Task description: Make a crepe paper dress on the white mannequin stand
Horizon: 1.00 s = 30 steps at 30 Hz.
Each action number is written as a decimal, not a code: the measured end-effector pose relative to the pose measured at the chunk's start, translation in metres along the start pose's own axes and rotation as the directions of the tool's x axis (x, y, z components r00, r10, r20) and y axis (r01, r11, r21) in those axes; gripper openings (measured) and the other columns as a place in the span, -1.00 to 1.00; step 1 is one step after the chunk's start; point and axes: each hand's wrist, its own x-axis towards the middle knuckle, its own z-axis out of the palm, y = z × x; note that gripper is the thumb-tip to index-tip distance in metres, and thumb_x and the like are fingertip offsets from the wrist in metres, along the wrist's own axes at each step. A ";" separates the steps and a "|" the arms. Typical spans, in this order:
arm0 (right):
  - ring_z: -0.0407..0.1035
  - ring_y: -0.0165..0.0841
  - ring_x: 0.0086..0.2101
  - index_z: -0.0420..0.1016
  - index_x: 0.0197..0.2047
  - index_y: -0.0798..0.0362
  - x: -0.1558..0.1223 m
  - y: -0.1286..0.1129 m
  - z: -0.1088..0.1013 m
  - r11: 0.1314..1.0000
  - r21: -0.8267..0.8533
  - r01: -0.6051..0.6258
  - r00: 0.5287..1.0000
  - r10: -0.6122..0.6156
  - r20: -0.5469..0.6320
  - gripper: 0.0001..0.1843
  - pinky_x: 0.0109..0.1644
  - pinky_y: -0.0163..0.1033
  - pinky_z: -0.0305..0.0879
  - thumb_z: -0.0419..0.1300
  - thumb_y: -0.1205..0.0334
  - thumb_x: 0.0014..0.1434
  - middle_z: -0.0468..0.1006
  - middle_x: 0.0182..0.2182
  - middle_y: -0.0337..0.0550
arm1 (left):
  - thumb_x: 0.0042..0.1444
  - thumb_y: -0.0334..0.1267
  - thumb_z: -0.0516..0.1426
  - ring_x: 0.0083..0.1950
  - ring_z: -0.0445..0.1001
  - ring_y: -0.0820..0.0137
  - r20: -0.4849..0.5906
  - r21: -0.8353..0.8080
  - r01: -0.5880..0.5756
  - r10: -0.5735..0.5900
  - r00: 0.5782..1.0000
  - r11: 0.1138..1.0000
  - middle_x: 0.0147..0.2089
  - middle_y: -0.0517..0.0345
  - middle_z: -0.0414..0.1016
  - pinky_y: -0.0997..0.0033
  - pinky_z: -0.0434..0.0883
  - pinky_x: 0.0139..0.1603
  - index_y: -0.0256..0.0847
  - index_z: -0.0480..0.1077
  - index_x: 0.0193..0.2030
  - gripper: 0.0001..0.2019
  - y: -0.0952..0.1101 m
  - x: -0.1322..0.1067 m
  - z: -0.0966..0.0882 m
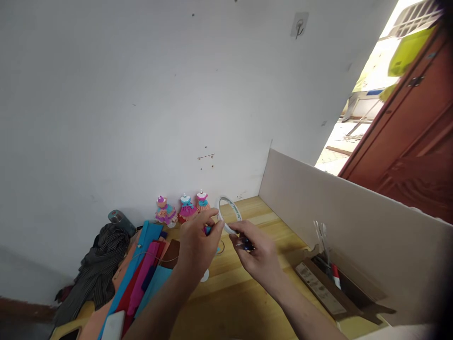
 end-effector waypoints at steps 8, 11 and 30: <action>0.43 -0.33 -0.37 0.36 -0.02 0.02 -0.002 0.007 -0.005 0.982 -0.140 0.128 0.992 -0.126 0.027 -0.59 -0.35 -0.26 0.41 0.03 0.57 0.11 0.51 -0.31 -0.06 | 0.18 -0.43 0.07 -0.34 0.51 0.43 0.208 0.233 -0.359 0.314 0.926 0.904 -0.34 0.13 0.58 0.50 0.38 -0.32 -0.20 0.52 -0.25 -0.82 0.000 0.014 -0.012; 0.43 -0.33 -0.38 0.37 -0.03 0.02 0.000 0.005 -0.006 0.980 -0.146 0.131 0.991 -0.128 0.030 -0.61 -0.36 -0.27 0.39 0.02 0.56 0.12 0.52 -0.33 -0.07 | 0.20 -0.46 0.04 -0.26 0.56 0.40 0.244 0.294 -0.503 0.445 0.862 0.813 -0.23 0.10 0.62 0.50 0.43 -0.26 -0.21 0.49 -0.16 -0.79 -0.006 0.014 -0.014; 0.31 -0.43 -0.54 0.54 -0.26 0.05 0.011 -0.007 -0.013 0.959 0.095 -0.268 0.963 0.266 0.033 -0.86 -0.46 -0.32 0.28 0.15 0.33 0.13 0.52 -0.49 -0.22 | 0.15 -0.39 0.10 -0.46 0.45 0.48 0.198 0.119 -0.251 0.225 0.954 0.961 -0.47 0.24 0.53 0.53 0.31 -0.43 -0.20 0.45 -0.33 -0.90 -0.014 0.017 -0.023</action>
